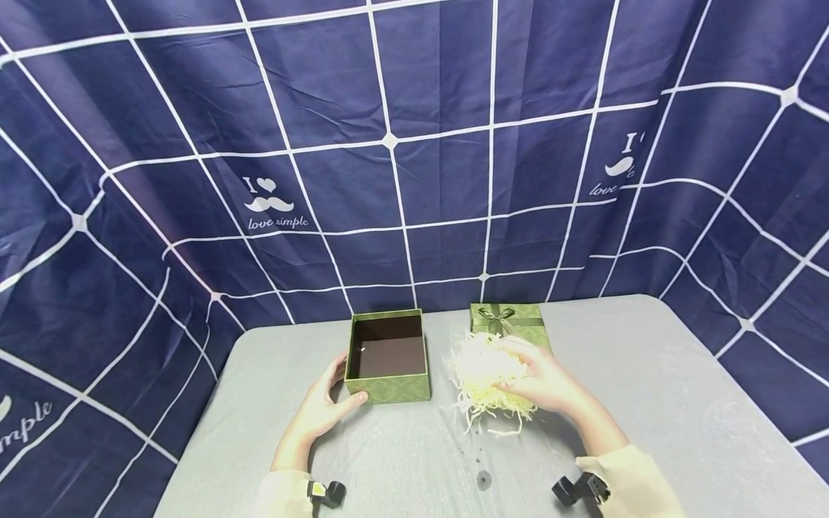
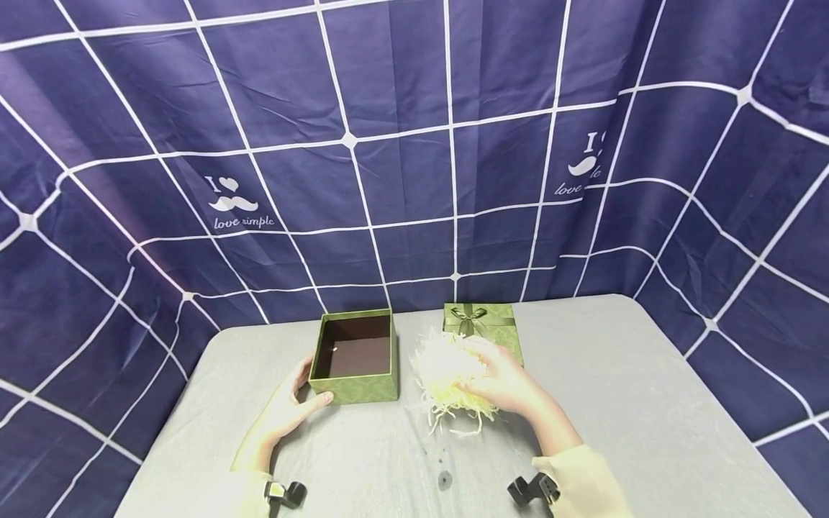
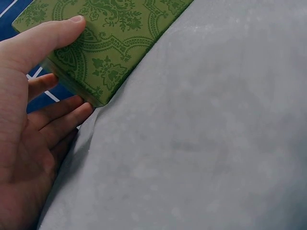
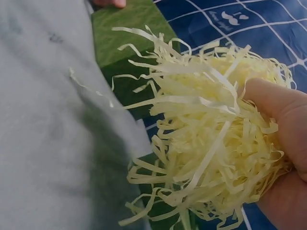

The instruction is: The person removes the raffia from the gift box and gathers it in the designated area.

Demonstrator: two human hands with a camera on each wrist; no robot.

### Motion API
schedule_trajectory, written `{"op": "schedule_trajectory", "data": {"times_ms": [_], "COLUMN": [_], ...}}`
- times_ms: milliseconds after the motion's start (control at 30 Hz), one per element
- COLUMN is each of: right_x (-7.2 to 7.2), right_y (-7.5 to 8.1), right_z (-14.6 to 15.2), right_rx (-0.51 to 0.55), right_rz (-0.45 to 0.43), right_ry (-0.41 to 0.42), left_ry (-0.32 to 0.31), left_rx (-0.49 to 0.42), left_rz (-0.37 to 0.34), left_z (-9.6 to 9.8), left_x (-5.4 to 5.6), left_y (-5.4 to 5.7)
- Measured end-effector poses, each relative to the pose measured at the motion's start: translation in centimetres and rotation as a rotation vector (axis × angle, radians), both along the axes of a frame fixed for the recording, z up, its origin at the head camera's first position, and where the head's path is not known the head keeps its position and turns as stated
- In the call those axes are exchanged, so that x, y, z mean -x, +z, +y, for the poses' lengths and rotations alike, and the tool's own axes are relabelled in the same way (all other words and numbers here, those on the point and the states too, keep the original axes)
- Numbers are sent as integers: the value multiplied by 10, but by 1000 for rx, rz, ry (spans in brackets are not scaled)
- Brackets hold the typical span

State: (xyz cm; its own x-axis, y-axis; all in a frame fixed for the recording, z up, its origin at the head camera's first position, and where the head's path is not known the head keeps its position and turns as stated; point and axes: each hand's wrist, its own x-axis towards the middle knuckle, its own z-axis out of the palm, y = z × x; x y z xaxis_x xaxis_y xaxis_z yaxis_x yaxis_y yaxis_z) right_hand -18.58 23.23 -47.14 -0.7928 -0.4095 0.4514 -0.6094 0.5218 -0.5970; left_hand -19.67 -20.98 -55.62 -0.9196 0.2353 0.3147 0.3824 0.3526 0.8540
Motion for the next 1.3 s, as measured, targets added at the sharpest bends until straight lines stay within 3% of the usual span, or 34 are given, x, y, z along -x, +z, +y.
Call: {"op": "schedule_trajectory", "data": {"times_ms": [467,700,833,1033,1300], "right_x": [-9,-11,-12,-15,-23], "right_y": [-19,-21,-21,-18,0], "right_z": [6,6,6,4,6], "right_rx": [-110,-195,-241,-209,-219], "right_rz": [-69,-193,-199,-176,-208], "right_ry": [144,209,217,238,189], "left_ry": [19,25,23,26,-4], "left_rx": [13,8,19,26,23], "left_rz": [-12,-4,-2,-12,-19], "left_z": [0,0,1,1,0], "left_x": [-1,-1,0,-1,3], "left_y": [-2,-2,0,0,0]}}
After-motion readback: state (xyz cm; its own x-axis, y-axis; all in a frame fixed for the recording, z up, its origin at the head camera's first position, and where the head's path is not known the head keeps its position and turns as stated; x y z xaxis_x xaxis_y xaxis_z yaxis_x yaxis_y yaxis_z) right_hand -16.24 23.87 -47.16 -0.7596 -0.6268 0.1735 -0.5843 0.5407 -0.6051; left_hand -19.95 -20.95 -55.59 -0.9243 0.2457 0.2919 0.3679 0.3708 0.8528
